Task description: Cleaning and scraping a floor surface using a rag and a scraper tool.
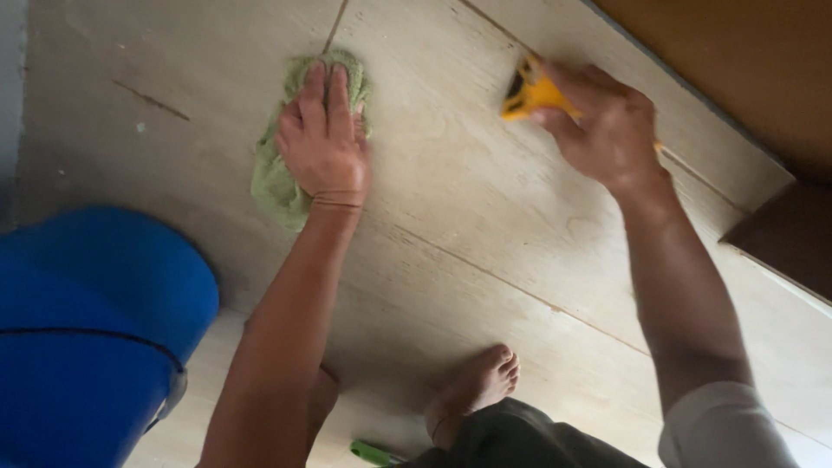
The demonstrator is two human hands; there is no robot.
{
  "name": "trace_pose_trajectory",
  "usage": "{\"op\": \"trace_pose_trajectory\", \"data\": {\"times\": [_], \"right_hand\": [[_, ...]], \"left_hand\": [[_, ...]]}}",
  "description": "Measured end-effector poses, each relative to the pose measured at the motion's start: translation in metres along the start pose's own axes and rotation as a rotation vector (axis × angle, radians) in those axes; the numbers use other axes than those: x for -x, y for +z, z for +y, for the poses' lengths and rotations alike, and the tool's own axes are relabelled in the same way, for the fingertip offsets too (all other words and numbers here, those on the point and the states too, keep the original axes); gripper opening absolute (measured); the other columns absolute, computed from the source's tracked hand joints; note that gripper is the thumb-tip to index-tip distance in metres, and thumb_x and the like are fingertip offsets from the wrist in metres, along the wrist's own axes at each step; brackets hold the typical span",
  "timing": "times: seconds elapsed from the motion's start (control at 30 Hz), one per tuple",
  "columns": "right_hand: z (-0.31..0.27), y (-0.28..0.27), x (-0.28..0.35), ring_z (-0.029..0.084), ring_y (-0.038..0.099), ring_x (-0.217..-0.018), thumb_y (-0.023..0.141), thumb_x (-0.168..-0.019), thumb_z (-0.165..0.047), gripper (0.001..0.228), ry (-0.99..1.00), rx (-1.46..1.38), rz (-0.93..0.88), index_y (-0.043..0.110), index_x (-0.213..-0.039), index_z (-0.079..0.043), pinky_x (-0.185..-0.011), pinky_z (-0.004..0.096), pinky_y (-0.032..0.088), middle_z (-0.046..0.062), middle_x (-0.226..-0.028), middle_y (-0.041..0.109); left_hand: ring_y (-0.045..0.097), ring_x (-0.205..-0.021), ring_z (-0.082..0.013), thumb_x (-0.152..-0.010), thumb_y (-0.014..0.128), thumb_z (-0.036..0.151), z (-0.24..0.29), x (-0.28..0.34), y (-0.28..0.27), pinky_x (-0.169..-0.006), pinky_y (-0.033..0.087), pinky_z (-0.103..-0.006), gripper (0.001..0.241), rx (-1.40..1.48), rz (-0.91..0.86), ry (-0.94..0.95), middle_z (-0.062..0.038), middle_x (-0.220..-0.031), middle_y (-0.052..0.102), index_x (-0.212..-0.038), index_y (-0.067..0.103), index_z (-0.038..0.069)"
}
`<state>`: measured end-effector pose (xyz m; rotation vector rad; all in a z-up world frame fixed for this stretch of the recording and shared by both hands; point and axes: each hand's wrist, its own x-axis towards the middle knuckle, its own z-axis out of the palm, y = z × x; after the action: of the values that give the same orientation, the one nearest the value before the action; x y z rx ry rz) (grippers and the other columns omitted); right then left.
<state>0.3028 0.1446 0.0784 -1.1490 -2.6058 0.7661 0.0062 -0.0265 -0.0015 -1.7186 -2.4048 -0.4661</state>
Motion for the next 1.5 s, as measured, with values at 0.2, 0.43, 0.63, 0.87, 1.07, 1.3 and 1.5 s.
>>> {"op": "trace_pose_trajectory", "data": {"times": [0.2,0.43,0.63,0.87,1.07,1.3,1.5], "right_hand": [[-0.004,0.011,-0.014,0.029,0.074,-0.097,0.083,-0.103,-0.031,0.045,-0.125,0.060,0.047,0.070,-0.136,-0.002,-0.083,0.037,0.059,0.017,-0.114,0.074],[-0.003,0.010,-0.012,0.029,0.075,-0.096,0.083,-0.101,-0.032,0.048,-0.087,0.069,0.032,0.070,-0.135,0.000,-0.081,0.037,0.060,0.018,-0.113,0.074],[0.000,0.013,-0.012,0.030,0.074,-0.092,0.084,-0.100,-0.031,0.050,-0.049,0.063,0.000,0.070,-0.137,0.000,-0.080,0.038,0.059,0.017,-0.109,0.075],[-0.002,0.012,-0.013,0.030,0.075,-0.101,0.083,-0.100,-0.027,0.046,-0.072,0.045,0.024,0.069,-0.135,0.000,-0.086,0.036,0.060,0.018,-0.116,0.075],[0.001,0.014,-0.018,0.029,0.075,-0.097,0.086,-0.100,-0.027,0.048,-0.071,0.049,0.011,0.070,-0.137,-0.001,-0.085,0.036,0.060,0.018,-0.114,0.075],[0.016,0.014,-0.011,0.028,0.075,-0.101,0.081,-0.103,-0.030,0.047,-0.119,0.042,0.014,0.069,-0.137,0.000,-0.090,0.037,0.060,0.018,-0.115,0.074],[-0.005,-0.004,-0.020,0.032,0.072,-0.094,0.074,-0.105,-0.028,0.050,0.043,-0.006,-0.030,0.062,-0.145,0.001,-0.080,0.041,0.059,0.020,-0.108,0.073]], "left_hand": [[0.052,-0.124,-0.0277,-0.092,0.087,0.020,0.005,-0.001,-0.004,-0.101,0.046,-0.0459,0.072,-0.019,-0.036,-0.026,0.000,-0.157,0.048,-0.155,0.051,0.021],[0.053,-0.123,-0.0261,-0.089,0.087,0.021,0.003,-0.001,0.002,-0.101,0.046,-0.0444,0.071,-0.017,-0.044,-0.064,0.001,-0.156,0.049,-0.152,0.055,0.022],[0.053,-0.123,-0.0263,-0.092,0.088,0.019,0.002,-0.002,0.003,-0.102,0.045,-0.0440,0.070,-0.017,-0.004,-0.027,0.002,-0.156,0.048,-0.153,0.054,0.020],[0.052,-0.125,-0.0271,-0.092,0.088,0.019,0.004,0.000,-0.002,-0.102,0.045,-0.0449,0.072,0.026,-0.034,-0.021,-0.001,-0.158,0.047,-0.155,0.052,0.018],[0.053,-0.124,-0.0263,-0.089,0.087,0.019,0.003,-0.001,-0.002,-0.099,0.045,-0.0451,0.074,0.016,-0.047,-0.039,-0.001,-0.157,0.047,-0.154,0.052,0.019],[0.052,-0.125,-0.0257,-0.090,0.089,0.018,0.002,0.002,0.008,-0.097,0.044,-0.0431,0.073,0.035,-0.033,-0.046,-0.001,-0.157,0.047,-0.153,0.053,0.019],[0.053,-0.125,-0.0278,-0.090,0.087,0.018,0.004,-0.003,-0.005,-0.101,0.044,-0.0457,0.072,0.034,-0.040,-0.024,0.000,-0.156,0.046,-0.153,0.053,0.019]]}}
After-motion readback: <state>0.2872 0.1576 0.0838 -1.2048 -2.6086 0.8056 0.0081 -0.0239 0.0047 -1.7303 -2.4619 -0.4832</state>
